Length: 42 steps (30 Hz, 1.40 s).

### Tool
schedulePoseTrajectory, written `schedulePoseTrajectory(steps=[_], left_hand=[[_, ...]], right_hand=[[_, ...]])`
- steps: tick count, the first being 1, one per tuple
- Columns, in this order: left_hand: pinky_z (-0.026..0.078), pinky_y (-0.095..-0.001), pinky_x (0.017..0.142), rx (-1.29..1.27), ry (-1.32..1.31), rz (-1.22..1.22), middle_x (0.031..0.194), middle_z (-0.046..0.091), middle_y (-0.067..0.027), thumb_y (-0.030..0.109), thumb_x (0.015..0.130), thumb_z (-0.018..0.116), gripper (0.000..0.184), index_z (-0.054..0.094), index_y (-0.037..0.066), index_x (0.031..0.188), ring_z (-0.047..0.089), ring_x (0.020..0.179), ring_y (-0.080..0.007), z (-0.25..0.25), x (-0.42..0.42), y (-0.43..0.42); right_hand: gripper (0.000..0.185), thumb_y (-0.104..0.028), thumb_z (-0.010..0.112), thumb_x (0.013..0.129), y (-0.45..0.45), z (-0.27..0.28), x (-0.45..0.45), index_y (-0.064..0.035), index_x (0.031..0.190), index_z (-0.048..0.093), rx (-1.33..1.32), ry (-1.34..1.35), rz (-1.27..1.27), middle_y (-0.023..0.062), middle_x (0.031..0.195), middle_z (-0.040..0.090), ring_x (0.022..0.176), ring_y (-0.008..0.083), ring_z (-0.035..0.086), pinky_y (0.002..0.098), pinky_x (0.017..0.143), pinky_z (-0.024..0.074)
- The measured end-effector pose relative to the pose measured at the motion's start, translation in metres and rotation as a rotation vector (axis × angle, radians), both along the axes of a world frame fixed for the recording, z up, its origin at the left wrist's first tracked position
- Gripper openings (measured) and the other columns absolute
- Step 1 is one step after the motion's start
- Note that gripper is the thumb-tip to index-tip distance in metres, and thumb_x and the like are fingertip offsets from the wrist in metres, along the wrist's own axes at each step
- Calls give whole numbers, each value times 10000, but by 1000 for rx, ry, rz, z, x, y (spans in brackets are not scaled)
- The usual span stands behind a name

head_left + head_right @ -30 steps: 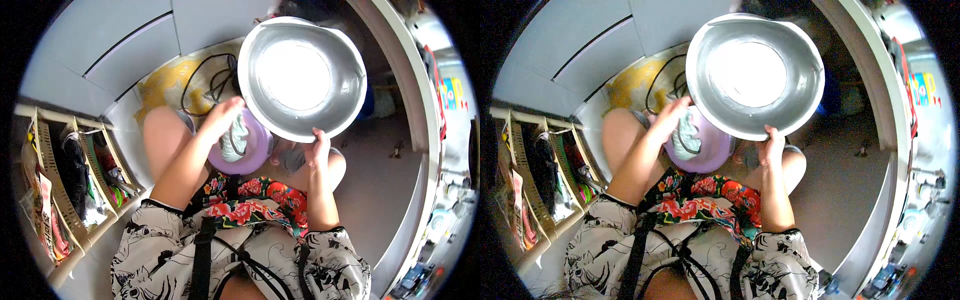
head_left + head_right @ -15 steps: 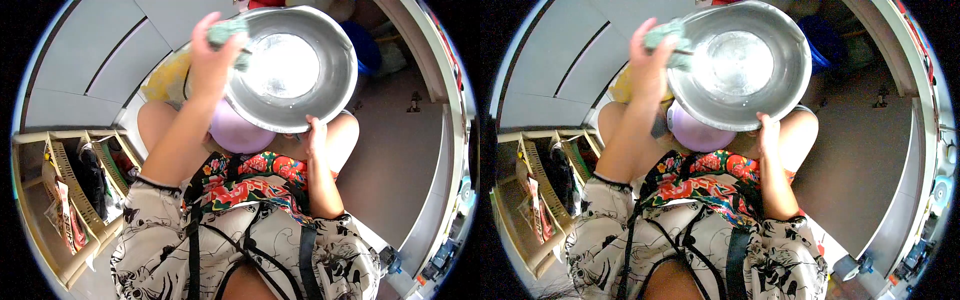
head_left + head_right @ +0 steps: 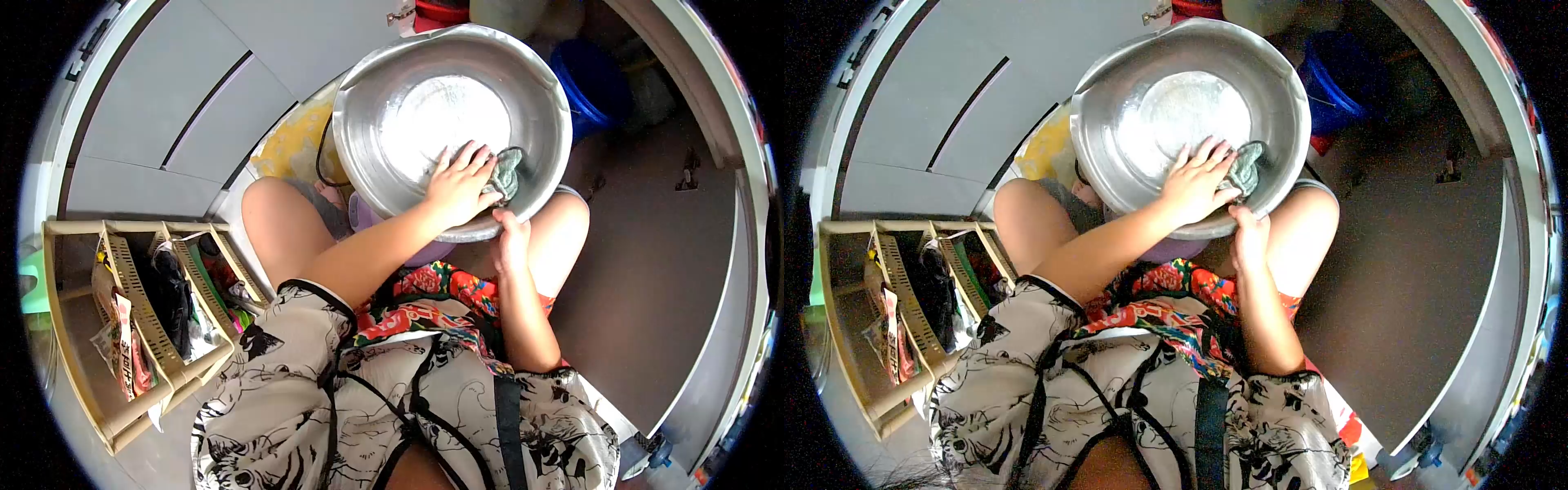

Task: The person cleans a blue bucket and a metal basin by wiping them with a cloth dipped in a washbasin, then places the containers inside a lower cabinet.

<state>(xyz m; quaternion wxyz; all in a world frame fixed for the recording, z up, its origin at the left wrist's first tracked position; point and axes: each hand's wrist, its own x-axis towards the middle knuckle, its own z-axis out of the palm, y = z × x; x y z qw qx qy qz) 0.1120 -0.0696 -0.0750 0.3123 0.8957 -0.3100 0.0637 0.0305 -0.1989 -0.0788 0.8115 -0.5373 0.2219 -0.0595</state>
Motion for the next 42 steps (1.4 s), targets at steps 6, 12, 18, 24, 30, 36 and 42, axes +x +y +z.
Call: schedulePoseTrajectory(steps=[6, 12, 18, 24, 30, 36, 42], left_hand=[[214, -530, 1046, 681, -450, -86, 1336, 444, -43, 362, 749, 609, 421, 600, 126, 1098, 298, 1300, -225, 38, 37, 73], [319, -421, 997, 764, -600, 212, 1219, 532, -148, 345, 670, 686, 457, 621, 30, 993, 466, 1167, -259, 35, 93, 111], [408, -348, 954, 374, -429, -74, 1198, 554, -126, 278, 741, 612, 398, 611, 7, 1031, 491, 1151, -264, -17, 8, 31], [370, -478, 972, 412, -558, -216, 1324, 469, -8, 166, 779, 509, 426, 518, 137, 1203, 401, 1248, -156, 2, 35, 65], [489, -331, 808, -156, -316, 512, 1192, 558, -90, 158, 822, 548, 305, 583, 90, 1118, 548, 1078, -240, 45, 84, 63], [320, -358, 1034, -226, 252, 174, 1357, 361, -207, 137, 802, 523, 508, 413, 13, 1283, 373, 1252, -316, 52, 41, -29], [378, -339, 998, 290, 216, -573, 1246, 534, -71, -27, 626, 554, 502, 626, 102, 1106, 451, 1203, -228, 19, 11, 43]], right_hand=[[198, -47, 552, 730, 7, 8, 5, 4, 917, 513, 13, 53, 32, 56, 800, 541, 631, 150, 528, 286, 491, 443], [116, -90, 569, 736, 8, 14, 7, -19, 823, 541, -371, -115, 131, 20, 654, 503, 475, 109, 448, 247, 368, 362], [221, -1, 567, 715, 4, 27, -1, 33, 934, 560, -176, 103, 161, 22, 837, 581, 755, 126, 527, 249, 711, 423], [170, -20, 582, 710, 0, 12, 7, 16, 872, 549, -212, 28, 214, 5, 781, 548, 712, 111, 506, 256, 674, 407], [171, -53, 578, 725, 14, 23, 3, 18, 879, 559, 2, 158, 247, 31, 787, 556, 677, 129, 532, 244, 626, 428], [213, -75, 577, 747, 19, 11, -2, 54, 910, 534, 20, 143, 273, 80, 748, 572, 627, 161, 588, 296, 496, 539], [292, -60, 563, 742, 6, 8, -5, 18, 1011, 483, 111, 119, 73, 72, 835, 566, 619, 170, 583, 278, 465, 510]])
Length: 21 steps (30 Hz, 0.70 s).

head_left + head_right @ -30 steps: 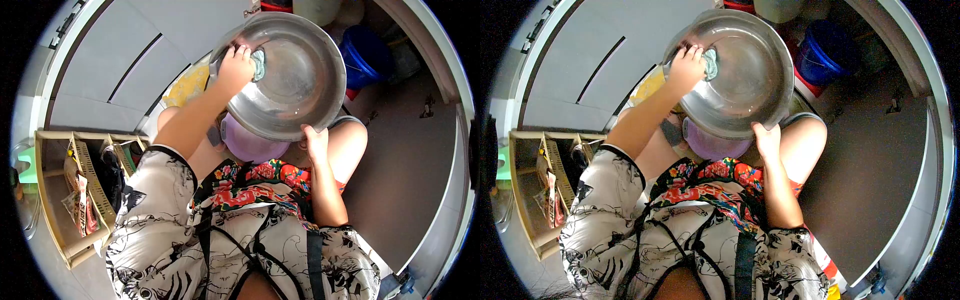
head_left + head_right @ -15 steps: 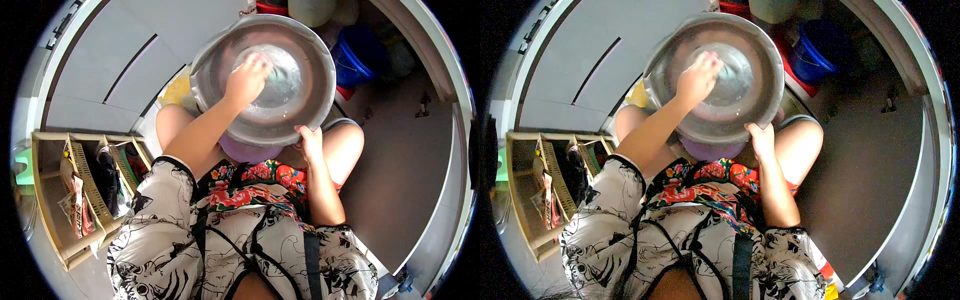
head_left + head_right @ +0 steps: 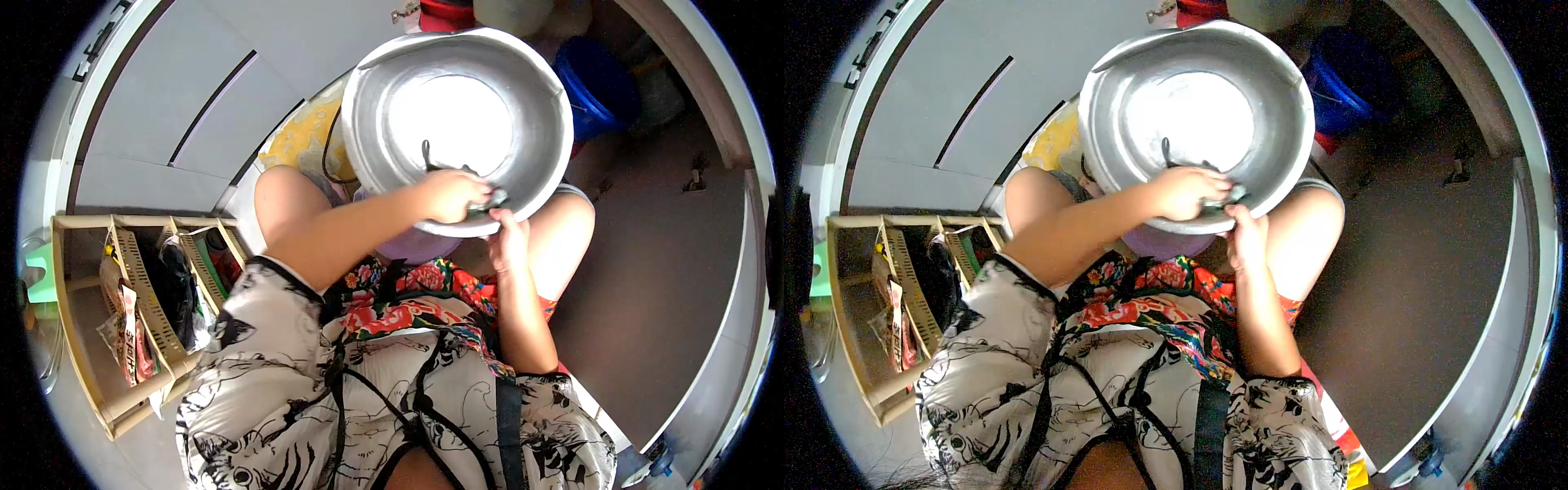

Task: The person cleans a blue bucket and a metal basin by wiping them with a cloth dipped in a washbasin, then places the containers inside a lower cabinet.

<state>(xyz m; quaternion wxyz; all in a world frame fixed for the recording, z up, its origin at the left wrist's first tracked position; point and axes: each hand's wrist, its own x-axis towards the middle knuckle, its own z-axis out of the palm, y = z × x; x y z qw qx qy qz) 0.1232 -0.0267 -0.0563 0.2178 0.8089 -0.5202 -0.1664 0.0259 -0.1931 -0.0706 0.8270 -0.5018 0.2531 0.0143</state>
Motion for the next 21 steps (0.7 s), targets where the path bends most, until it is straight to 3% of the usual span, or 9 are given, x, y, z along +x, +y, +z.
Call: schedulePoseTrajectory(steps=[1, 2, 3, 6, 7, 9, 11, 13, 21], left_hand=[[408, -345, 967, 125, -35, 21, 1216, 559, -62, -40, 600, 566, 509, 642, 120, 1077, 484, 1166, -236, -1, 2, 19], [446, -342, 911, 42, -78, 23, 1192, 572, -36, 0, 629, 577, 423, 661, 132, 1022, 514, 1121, -221, -5, 2, 25], [479, -338, 823, 374, -156, 19, 1147, 584, -1, 55, 660, 590, 326, 671, 154, 960, 550, 1039, -196, 8, 10, 47], [486, -332, 749, 493, -416, 54, 1091, 583, 30, 114, 701, 584, 249, 672, 178, 925, 566, 948, -172, 0, 11, 64], [483, -334, 736, 478, -406, 84, 1026, 599, 23, 129, 712, 585, 256, 669, 179, 948, 566, 913, -182, 4, 11, 67], [479, -337, 723, 467, -393, 103, 960, 614, 16, 144, 723, 587, 264, 666, 181, 972, 567, 878, -193, 4, 8, 65], [470, -336, 692, -130, -178, 408, 801, 610, -13, 200, 728, 610, 299, 656, 187, 1024, 562, 828, -212, -6, -6, 47], [454, -342, 647, -282, -255, 294, 722, 587, -30, 224, 706, 647, 317, 657, 150, 1014, 531, 754, -216, 3, -23, 20], [427, -325, 686, -182, -395, 170, 806, 537, 11, 113, 618, 611, 266, 681, 153, 871, 500, 841, -191, 2, -25, 36]], right_hand=[[309, -57, 563, 735, -2, 2, 3, 12, 1024, 479, -53, 2, -20, 68, 840, 563, 618, 167, 578, 266, 447, 492], [271, -48, 558, 723, 4, 5, 4, 7, 981, 499, -30, -37, -108, 49, 789, 557, 602, 165, 563, 276, 451, 482], [271, -48, 558, 723, 4, 1, 4, 7, 981, 499, -24, -36, -105, 49, 789, 557, 602, 165, 563, 276, 451, 482], [183, -28, 552, 703, -4, -2, 7, 8, 883, 547, -226, -94, 78, 47, 797, 562, 668, 148, 545, 283, 534, 458], [183, -28, 552, 703, -4, 4, 8, 8, 883, 547, -224, -94, 78, 47, 797, 562, 668, 148, 545, 283, 534, 458], [200, 0, 551, 706, 1, 14, 6, 51, 899, 563, -221, -116, 138, 39, 850, 583, 773, 147, 529, 267, 755, 413], [199, -3, 553, 704, 10, 17, 6, 46, 895, 565, -177, -122, 125, 39, 845, 582, 768, 145, 529, 267, 745, 415], [185, -9, 558, 701, 6, 14, 4, 31, 880, 571, -138, -97, 132, 38, 813, 580, 745, 138, 529, 264, 712, 417], [158, 4, 566, 694, 6, 16, 4, 31, 849, 581, -4, -51, 71, 59, 789, 593, 725, 154, 551, 280, 695, 430]])
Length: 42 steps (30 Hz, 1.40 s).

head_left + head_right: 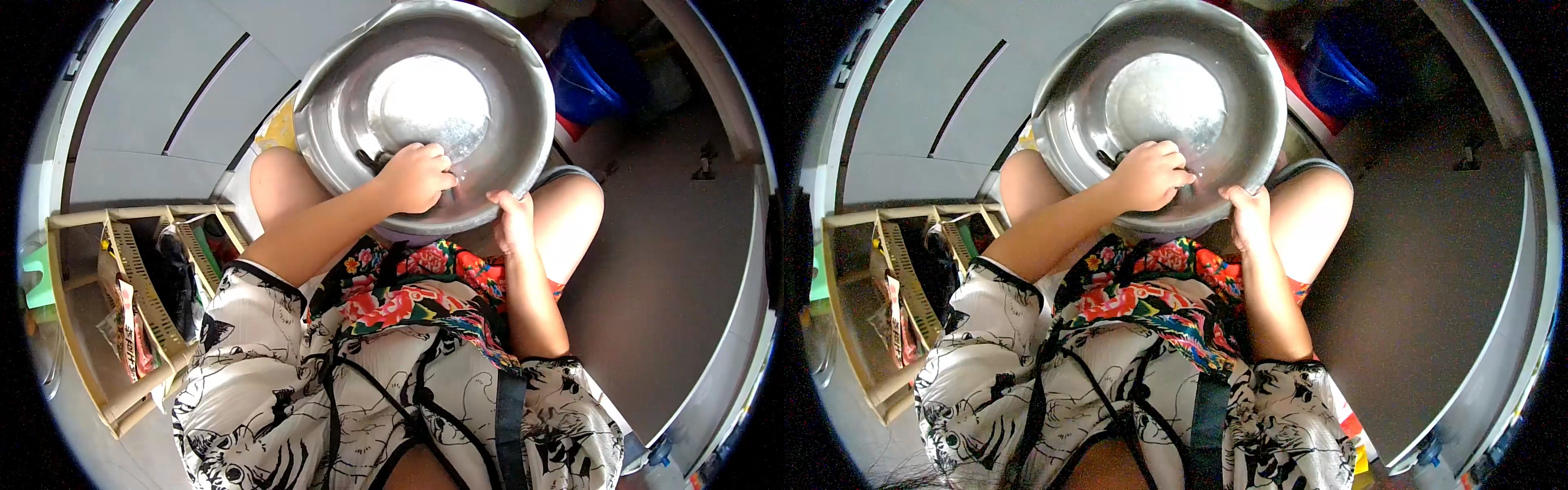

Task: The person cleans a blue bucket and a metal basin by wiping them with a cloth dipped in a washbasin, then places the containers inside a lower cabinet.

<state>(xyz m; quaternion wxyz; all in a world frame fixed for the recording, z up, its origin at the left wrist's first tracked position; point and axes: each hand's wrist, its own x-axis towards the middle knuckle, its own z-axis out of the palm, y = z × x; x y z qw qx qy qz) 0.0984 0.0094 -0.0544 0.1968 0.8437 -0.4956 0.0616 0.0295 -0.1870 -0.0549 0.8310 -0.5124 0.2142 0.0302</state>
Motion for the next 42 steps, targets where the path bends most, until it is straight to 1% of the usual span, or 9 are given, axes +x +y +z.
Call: schedulePoseTrajectory(steps=[1, 4, 8, 24, 27, 29, 32, 35, 42], left_hand=[[423, -326, 711, -20, -5, 7, 894, 546, 2, 106, 623, 599, 302, 675, 151, 913, 502, 879, -197, 2, -1, 0], [427, -323, 680, -101, -93, 21, 886, 559, -4, 116, 647, 572, 300, 680, 153, 924, 504, 868, -192, 5, 0, -5], [425, -325, 716, -16, 7, -3, 941, 534, -8, 89, 617, 598, 371, 653, 140, 980, 504, 889, -194, 8, -1, -6], [430, -328, 666, 19, -109, 4, 840, 536, 7, 159, 661, 583, 287, 675, 166, 933, 500, 802, -191, 5, 1, -8], [433, -328, 655, 27, -62, -6, 850, 528, 4, 172, 659, 633, 237, 654, 161, 895, 503, 809, -190, 9, 2, -7], [444, -333, 636, -37, 36, 35, 789, 535, 1, 225, 684, 653, 119, 636, 151, 776, 519, 757, -201, 11, 3, -8], [456, -344, 620, -52, 52, 186, 735, 541, -10, 277, 704, 665, 154, 604, 136, 694, 538, 720, -216, 5, 3, -16], [466, -354, 627, 18, 77, 258, 730, 554, -23, 282, 717, 658, 159, 614, 130, 710, 561, 720, -231, 0, 6, -24], [482, -364, 599, 125, 55, 277, 730, 562, -54, 249, 747, 633, 145, 612, 108, 721, 584, 702, -250, 6, 6, -30]], right_hand=[[150, 6, 562, 693, 1, 1, 0, 33, 839, 585, 23, -10, -29, 62, 783, 594, 727, 157, 555, 286, 697, 434], [135, 5, 560, 694, 3, 11, 0, 31, 823, 589, 0, 3, -44, 64, 769, 594, 722, 159, 555, 283, 693, 436], [173, -11, 565, 692, -5, -2, -2, 25, 861, 576, -8, 39, -18, 60, 786, 593, 699, 165, 550, 279, 663, 440], [186, -7, 576, 677, -3, 3, -2, 15, 861, 581, 37, 6, -35, 56, 781, 591, 722, 160, 551, 276, 702, 423], [151, -11, 577, 679, -2, 5, -2, 15, 827, 587, 76, 25, -45, 58, 781, 594, 721, 156, 548, 275, 694, 420], [348, -24, 567, 689, -6, -3, -2, 39, 1026, 509, 13, 34, 24, 106, 926, 571, 838, 210, 558, 334, 752, 467], [292, -28, 573, 686, -6, -2, -2, 34, 969, 535, -21, -6, 42, 89, 880, 578, 805, 192, 557, 326, 730, 462], [222, -31, 578, 682, -10, -9, -2, 25, 896, 560, -74, -7, 76, 68, 820, 583, 770, 172, 555, 313, 710, 455], [186, -26, 579, 673, -4, -2, -3, 16, 854, 574, -63, -15, 49, 61, 778, 587, 736, 163, 551, 282, 696, 437]])
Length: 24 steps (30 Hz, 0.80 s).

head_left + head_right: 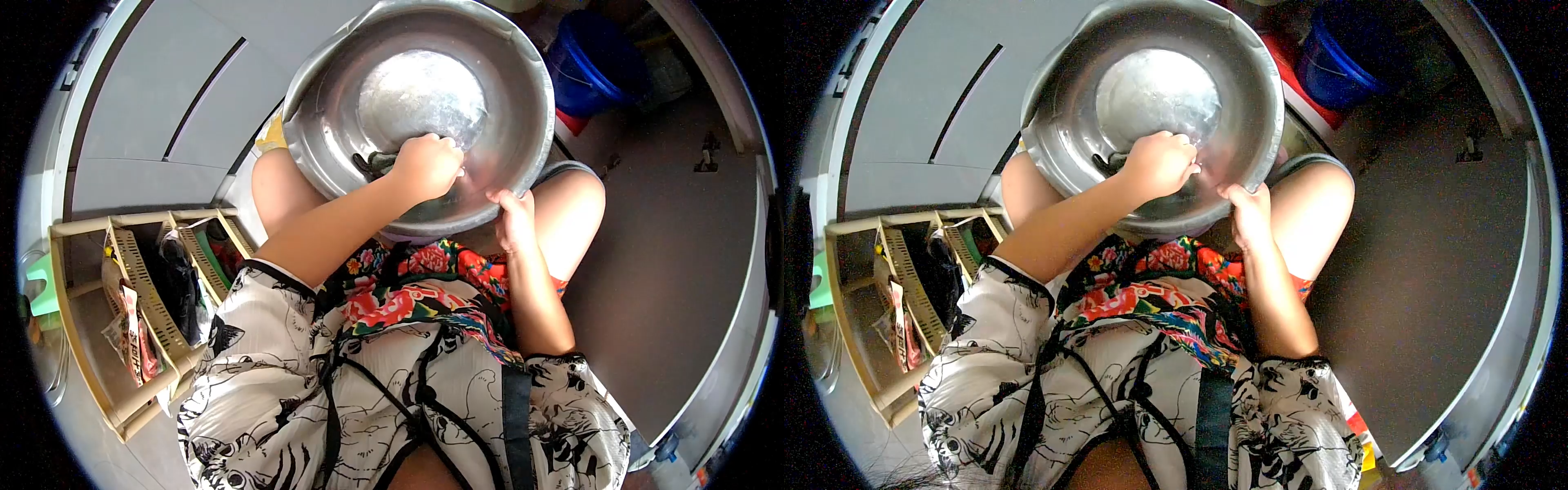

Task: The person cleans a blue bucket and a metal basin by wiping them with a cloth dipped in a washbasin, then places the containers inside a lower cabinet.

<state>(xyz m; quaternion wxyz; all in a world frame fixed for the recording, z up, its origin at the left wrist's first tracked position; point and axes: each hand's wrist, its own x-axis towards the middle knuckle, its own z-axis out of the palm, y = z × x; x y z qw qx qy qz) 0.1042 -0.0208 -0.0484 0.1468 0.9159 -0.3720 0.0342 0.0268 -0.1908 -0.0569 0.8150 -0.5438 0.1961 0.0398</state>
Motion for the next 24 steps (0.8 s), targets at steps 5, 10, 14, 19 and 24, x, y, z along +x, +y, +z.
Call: schedulePoseTrajectory(steps=[5, 10, 14, 19, 24], left_hand=[[487, -365, 583, 77, -72, 24, 742, 562, -75, 233, 755, 618, 160, 589, 79, 722, 586, 704, -255, -4, -1, -6], [483, -373, 615, -53, -1, -45, 742, 560, -75, 224, 753, 620, 151, 582, 83, 716, 582, 717, -266, -8, 9, 0], [475, -380, 655, -62, 78, -39, 748, 561, -79, 232, 754, 627, 155, 582, 86, 726, 580, 738, -275, -4, 8, 1], [472, -388, 671, -34, 35, 4, 751, 566, -81, 246, 749, 634, 163, 591, 90, 727, 582, 755, -276, -10, 6, -4], [478, -394, 664, -73, 118, -38, 755, 573, -84, 218, 746, 626, 135, 592, 88, 734, 585, 765, -283, -8, 11, 0]], right_hand=[[137, -3, 560, 687, 1, 1, 1, 33, 817, 578, 18, -15, -24, 70, 770, 601, 713, 163, 550, 271, 679, 421], [138, -10, 565, 687, 1, 1, 0, 28, 819, 579, -9, 17, -40, 71, 769, 601, 700, 162, 548, 269, 670, 422], [145, -19, 567, 690, 0, -2, 1, 26, 828, 581, 8, 57, -19, 69, 773, 603, 695, 163, 550, 267, 664, 424], [149, -23, 571, 691, 3, 3, 2, 28, 832, 581, 9, -11, -38, 67, 775, 603, 698, 159, 552, 268, 653, 426], [161, -19, 570, 690, -1, -6, 1, 32, 843, 580, 47, 34, -26, 68, 781, 602, 707, 162, 552, 272, 669, 424]])
